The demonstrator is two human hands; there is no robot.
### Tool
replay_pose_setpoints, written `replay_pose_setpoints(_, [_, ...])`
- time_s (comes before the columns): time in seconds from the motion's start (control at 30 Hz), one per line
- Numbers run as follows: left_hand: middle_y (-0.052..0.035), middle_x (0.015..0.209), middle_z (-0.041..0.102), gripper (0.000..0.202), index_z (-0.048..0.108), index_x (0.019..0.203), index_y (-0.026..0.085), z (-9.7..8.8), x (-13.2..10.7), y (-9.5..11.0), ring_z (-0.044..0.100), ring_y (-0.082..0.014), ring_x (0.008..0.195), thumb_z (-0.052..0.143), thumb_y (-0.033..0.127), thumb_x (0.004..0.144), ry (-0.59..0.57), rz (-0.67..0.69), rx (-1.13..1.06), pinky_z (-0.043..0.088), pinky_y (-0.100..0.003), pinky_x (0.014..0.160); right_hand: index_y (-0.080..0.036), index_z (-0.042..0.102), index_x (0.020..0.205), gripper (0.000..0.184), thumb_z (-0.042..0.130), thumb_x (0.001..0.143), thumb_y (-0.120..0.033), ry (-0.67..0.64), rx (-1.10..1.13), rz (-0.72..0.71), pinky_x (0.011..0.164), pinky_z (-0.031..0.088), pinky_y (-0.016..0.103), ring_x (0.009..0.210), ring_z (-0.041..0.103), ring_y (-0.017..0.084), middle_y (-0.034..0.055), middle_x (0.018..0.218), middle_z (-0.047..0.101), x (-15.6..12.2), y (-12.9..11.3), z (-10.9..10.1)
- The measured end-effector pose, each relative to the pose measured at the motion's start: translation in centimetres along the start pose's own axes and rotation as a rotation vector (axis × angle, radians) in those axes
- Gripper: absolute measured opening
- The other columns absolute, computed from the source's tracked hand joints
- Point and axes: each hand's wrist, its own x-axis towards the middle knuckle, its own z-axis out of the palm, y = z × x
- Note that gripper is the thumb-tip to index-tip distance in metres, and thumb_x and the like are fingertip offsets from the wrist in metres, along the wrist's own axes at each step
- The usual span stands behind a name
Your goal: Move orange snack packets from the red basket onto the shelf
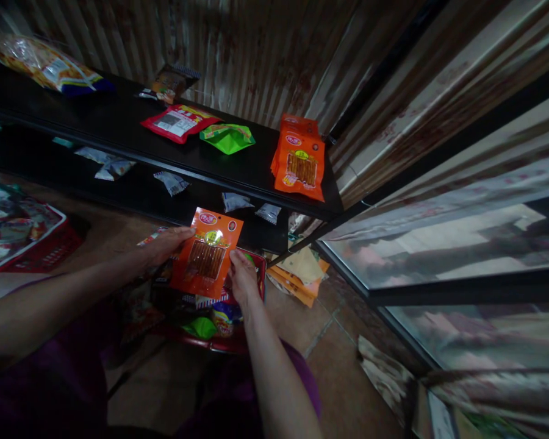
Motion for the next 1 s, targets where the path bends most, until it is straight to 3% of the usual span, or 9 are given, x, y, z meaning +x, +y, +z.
replay_pose_setpoints(0.13, [-0.0011,0.074,0.068,0.016,0.067,0.077,0.019,0.5,-0.3,-0.5,0.06,-0.0146,0.063,0.064,0.035,0.074,-0.048,0.016,0.04,0.046,-0.023,0.059,-0.022,0.068,0.078,0.021,0.081,0.063,-0.028,0.06,0.072,-0.047,0.053,0.05,0.021,0.059,0.065,0.011,-0.0037,0.071,0.074,0.7,-0.6,0.1])
replay_pose_setpoints(0.27, [0.0002,0.064,0.064,0.019,0.063,0.068,0.019,0.7,-0.6,-1.0,0.054,-0.0135,0.055,0.062,0.038,0.073,-0.118,0.038,0.09,0.041,-0.022,0.053,-0.021,0.067,0.075,0.017,0.08,0.064,-0.024,0.138,0.146,-0.081,0.059,0.056,0.026,0.062,0.068,0.015,-0.0012,0.071,0.075,1.4,-1.1,0.2])
replay_pose_setpoints(0.43, [0.0002,0.064,0.064,0.021,0.062,0.069,0.02,0.9,-0.6,-1.2,0.055,-0.0141,0.054,0.062,0.04,0.073,-0.143,0.023,0.09,0.042,-0.023,0.053,-0.018,0.069,0.075,0.015,0.078,0.065,-0.025,0.156,0.164,-0.111,0.059,0.056,0.027,0.061,0.067,0.016,0.001,0.071,0.075,1.5,-1.4,0.4])
replay_pose_setpoints(0.73, [0.0003,0.061,0.063,0.018,0.061,0.07,0.018,1.3,-1.0,-0.6,0.055,-0.0142,0.054,0.064,0.036,0.073,-0.087,-0.021,0.022,0.042,-0.024,0.053,-0.019,0.067,0.075,0.018,0.08,0.064,-0.024,0.156,0.16,-0.089,0.06,0.056,0.027,0.062,0.067,0.016,-0.0002,0.069,0.074,2.0,-1.0,0.2])
replay_pose_setpoints(1.0, [-0.0006,0.071,0.067,0.011,0.063,0.077,0.018,0.8,-0.2,-0.5,0.059,-0.0129,0.058,0.06,0.028,0.078,-0.016,-0.017,-0.077,0.044,-0.022,0.055,-0.02,0.068,0.073,0.013,0.079,0.065,-0.019,0.053,0.091,0.001,0.061,0.054,0.023,0.061,0.066,0.012,-0.0022,0.07,0.074,1.2,-0.5,0.1])
